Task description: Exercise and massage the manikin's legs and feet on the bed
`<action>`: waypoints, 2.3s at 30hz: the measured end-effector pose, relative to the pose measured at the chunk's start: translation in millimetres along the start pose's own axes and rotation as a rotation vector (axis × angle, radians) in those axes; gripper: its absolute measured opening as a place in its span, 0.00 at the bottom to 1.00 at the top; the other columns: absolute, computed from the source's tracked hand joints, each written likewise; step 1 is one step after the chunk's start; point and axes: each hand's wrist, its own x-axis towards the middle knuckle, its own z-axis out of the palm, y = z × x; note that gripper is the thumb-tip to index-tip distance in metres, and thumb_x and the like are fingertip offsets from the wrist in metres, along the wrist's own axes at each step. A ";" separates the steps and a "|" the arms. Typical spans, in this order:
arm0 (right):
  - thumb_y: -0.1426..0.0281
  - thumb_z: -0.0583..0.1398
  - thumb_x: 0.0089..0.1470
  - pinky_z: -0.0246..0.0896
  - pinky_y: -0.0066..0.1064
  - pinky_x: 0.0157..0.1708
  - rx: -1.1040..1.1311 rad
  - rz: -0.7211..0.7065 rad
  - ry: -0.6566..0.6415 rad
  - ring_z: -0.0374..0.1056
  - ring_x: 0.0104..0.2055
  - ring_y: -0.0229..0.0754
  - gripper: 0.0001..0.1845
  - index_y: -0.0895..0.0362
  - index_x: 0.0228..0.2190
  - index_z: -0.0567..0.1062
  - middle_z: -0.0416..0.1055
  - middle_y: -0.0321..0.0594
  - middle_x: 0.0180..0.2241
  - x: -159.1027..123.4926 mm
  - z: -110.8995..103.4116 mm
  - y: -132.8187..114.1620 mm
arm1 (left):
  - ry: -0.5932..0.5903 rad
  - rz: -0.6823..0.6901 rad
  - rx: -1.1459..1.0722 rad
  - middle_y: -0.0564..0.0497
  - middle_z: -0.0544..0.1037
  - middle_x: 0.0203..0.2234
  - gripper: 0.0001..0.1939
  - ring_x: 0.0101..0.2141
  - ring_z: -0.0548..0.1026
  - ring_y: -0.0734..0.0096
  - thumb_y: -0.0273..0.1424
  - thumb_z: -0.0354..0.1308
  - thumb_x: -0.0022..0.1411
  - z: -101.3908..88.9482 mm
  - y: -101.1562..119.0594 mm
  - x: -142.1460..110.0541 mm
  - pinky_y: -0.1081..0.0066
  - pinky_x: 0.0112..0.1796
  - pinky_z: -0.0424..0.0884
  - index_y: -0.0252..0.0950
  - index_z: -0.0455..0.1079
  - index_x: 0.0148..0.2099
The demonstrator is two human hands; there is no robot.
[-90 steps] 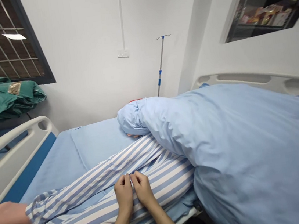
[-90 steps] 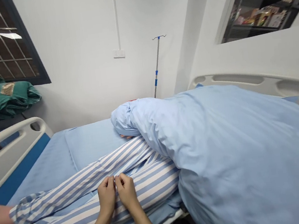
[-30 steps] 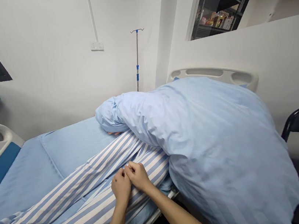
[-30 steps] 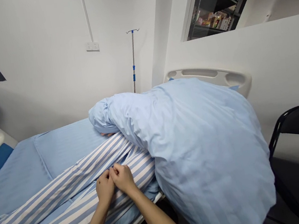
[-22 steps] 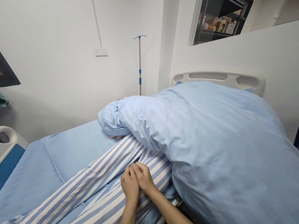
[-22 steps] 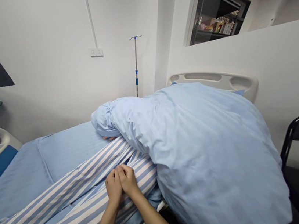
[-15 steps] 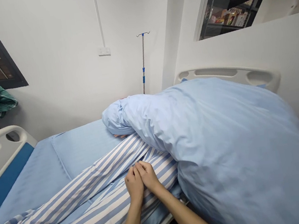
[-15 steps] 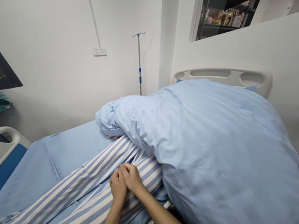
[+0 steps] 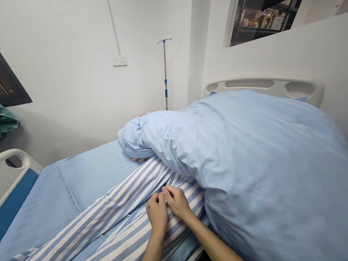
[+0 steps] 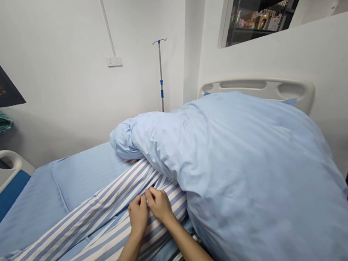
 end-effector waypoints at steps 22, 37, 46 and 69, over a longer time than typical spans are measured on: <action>0.61 0.48 0.58 0.41 0.28 0.22 -0.122 -0.007 0.035 0.50 0.18 0.32 0.21 0.56 0.16 0.57 0.54 0.30 0.14 15.3 -22.7 17.9 | -0.046 0.084 0.195 0.52 0.70 0.17 0.17 0.23 0.63 0.75 0.33 0.43 0.61 21.9 7.1 -4.6 0.73 0.28 0.52 0.37 0.61 0.20; 0.59 0.49 0.56 0.46 0.26 0.21 0.095 0.062 0.125 0.49 0.20 0.33 0.21 0.55 0.16 0.54 0.51 0.29 0.15 17.9 -26.1 23.0 | -0.070 0.092 0.130 0.53 0.70 0.17 0.17 0.22 0.62 0.75 0.32 0.45 0.61 43.6 17.2 -2.0 0.73 0.27 0.52 0.36 0.64 0.21; 0.58 0.47 0.56 0.46 0.27 0.22 -0.128 0.028 0.135 0.50 0.20 0.34 0.20 0.55 0.18 0.56 0.54 0.30 0.15 26.3 -38.7 18.6 | -0.097 0.103 0.191 0.50 0.74 0.21 0.16 0.25 0.67 0.73 0.31 0.44 0.61 37.5 19.7 -4.0 0.72 0.29 0.54 0.37 0.68 0.24; 0.53 0.47 0.49 0.49 0.29 0.19 -0.328 0.153 0.029 0.51 0.17 0.38 0.21 0.53 0.15 0.59 0.58 0.36 0.14 23.2 -39.0 37.6 | 0.137 -0.161 0.430 0.56 0.62 0.15 0.18 0.24 0.63 0.75 0.36 0.43 0.59 -287.5 -157.3 -12.1 0.76 0.29 0.56 0.36 0.55 0.19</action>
